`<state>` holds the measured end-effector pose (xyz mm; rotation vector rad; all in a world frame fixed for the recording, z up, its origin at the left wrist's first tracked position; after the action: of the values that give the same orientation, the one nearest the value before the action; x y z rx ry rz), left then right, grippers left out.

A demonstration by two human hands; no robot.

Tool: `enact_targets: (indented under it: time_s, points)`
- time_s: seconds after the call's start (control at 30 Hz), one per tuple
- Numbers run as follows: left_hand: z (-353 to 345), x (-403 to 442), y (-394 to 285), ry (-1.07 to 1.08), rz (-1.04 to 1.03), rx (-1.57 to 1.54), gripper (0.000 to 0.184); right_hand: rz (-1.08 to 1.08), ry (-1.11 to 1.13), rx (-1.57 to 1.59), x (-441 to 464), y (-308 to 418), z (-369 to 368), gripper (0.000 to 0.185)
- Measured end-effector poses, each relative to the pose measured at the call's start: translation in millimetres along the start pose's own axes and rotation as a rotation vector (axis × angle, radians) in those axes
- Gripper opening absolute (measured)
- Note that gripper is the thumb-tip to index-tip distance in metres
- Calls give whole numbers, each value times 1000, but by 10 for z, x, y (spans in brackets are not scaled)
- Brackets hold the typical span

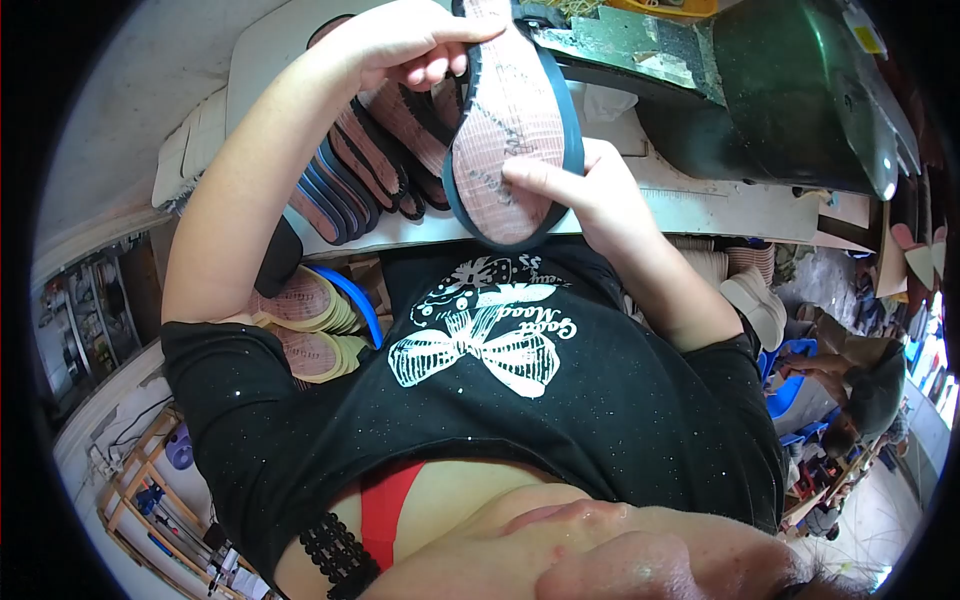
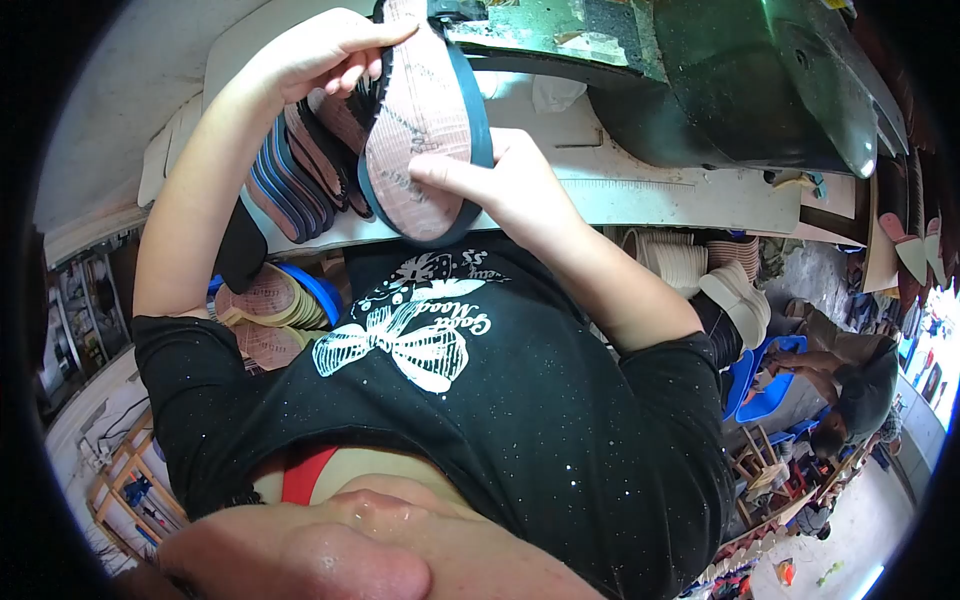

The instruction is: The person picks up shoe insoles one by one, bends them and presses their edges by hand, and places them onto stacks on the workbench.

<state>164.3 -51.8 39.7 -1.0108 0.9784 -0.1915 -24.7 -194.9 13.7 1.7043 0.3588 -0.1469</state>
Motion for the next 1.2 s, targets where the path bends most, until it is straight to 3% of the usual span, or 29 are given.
enact_targets:
  time_s: [0.03, 0.17, 0.3, 0.37, 0.43, 0.5, 0.57, 0.67, 0.77, 0.87, 0.97, 1.0, 1.03, 1.1, 1.17, 1.2]
  points:
    - [10, -19, -65, 1, 49, -37, 38, -21, -36, 15, 25, -53, 26, 26]
    - [-1, -60, -276, -315, -24, 351, 49, 101, -152, 227, 199, -59, -17, 23]
    - [122, -10, -241, -357, -229, 416, 51, 158, -167, 362, 480, -73, -23, 26]
    - [201, 97, -67, -356, -364, 341, 44, 138, -167, 398, 595, -48, -56, 23]
    - [247, 194, 43, -184, -295, 223, 69, 181, -189, 423, 694, -36, -74, 23]
    - [123, 116, 131, -38, -405, -111, 48, 207, -218, 447, 771, -6, -91, 23]
    - [16, 68, 119, -12, -349, -268, 39, 209, -264, 410, 756, 3, -121, 24]
    - [11, 161, 210, -40, -274, -380, 34, 298, -253, 374, 739, -105, -218, 29]
    - [22, 162, 180, -58, -280, -367, 38, 79, -8, 327, 574, -100, -342, 31]
    - [119, 190, 154, -75, -209, -309, 48, 127, -94, 370, 626, -77, -317, 30]
    - [256, 169, 52, -192, -150, -62, 75, 142, -141, 417, 667, -43, -303, 31]
    - [257, 110, -71, -316, -210, 72, 103, 147, -147, 420, 693, -43, -290, 31]
    - [157, -15, -303, -156, -266, 102, 103, 151, -151, 424, 716, -44, -285, 32]
    - [410, 396, -58, -53, -390, -8, 90, 154, -163, 424, 760, -50, -281, 34]
    - [341, 326, -196, 219, -288, -82, 73, 176, -185, 429, 743, 7, -269, 35]
    - [358, 340, -216, 235, -212, -13, 64, 175, -189, 403, 760, 5, -253, 38]
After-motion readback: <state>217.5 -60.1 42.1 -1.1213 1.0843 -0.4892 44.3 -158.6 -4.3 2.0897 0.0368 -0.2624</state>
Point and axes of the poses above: each hand's wrist, its own x-axis towards the middle knuckle, its own z-axis out of the back of the hand, y = z × x, the point moved 3 cm from there along x, towards the middle knuckle, and after that the axes turned 8 degrees about -x, right-handed, at the moved point
